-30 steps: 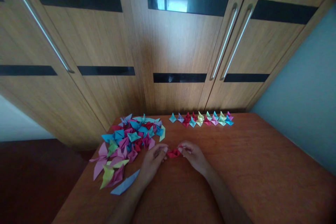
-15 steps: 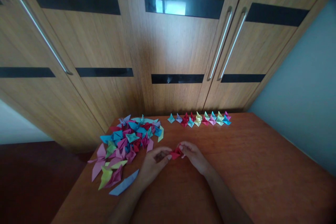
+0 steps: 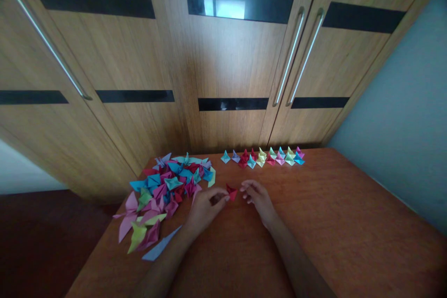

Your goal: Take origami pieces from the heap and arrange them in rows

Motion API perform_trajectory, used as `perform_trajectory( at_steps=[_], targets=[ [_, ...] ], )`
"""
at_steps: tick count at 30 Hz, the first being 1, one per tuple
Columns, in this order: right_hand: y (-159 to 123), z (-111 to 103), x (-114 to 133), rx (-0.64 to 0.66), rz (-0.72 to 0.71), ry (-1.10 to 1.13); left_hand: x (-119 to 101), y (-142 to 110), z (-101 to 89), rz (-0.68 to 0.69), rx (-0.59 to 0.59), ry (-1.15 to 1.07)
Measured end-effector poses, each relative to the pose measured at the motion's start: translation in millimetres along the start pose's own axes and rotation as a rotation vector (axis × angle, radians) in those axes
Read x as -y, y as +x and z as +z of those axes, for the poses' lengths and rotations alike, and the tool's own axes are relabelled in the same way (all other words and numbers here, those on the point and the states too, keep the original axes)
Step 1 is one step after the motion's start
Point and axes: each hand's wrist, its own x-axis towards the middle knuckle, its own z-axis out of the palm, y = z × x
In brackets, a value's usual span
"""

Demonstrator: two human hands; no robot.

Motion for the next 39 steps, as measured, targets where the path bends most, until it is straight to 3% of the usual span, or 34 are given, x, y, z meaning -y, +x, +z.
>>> perform_trajectory(
  at_steps=[6, 14, 22, 39],
  targets=[
    [4.1, -4.3, -3.9, -0.022, -0.037, -0.041, 5.6, 46.0, 10.3, 0.115, 0.022, 0.397],
    [6.2, -6.7, -7.1, 0.033, -0.053, -0.062, 15.8, 91.8, 27.0, 0.086, 0.070, 0.510],
    [8.4, -6.7, -10.6, 0.053, -0.066, -0.082, 26.3, 103.2, 35.2, 0.053, 0.103, 0.566],
    [9.3, -6.5, -11.9, 0.066, -0.067, -0.102, 27.7, 107.6, 40.2, 0.015, 0.088, 0.600]
  ],
)
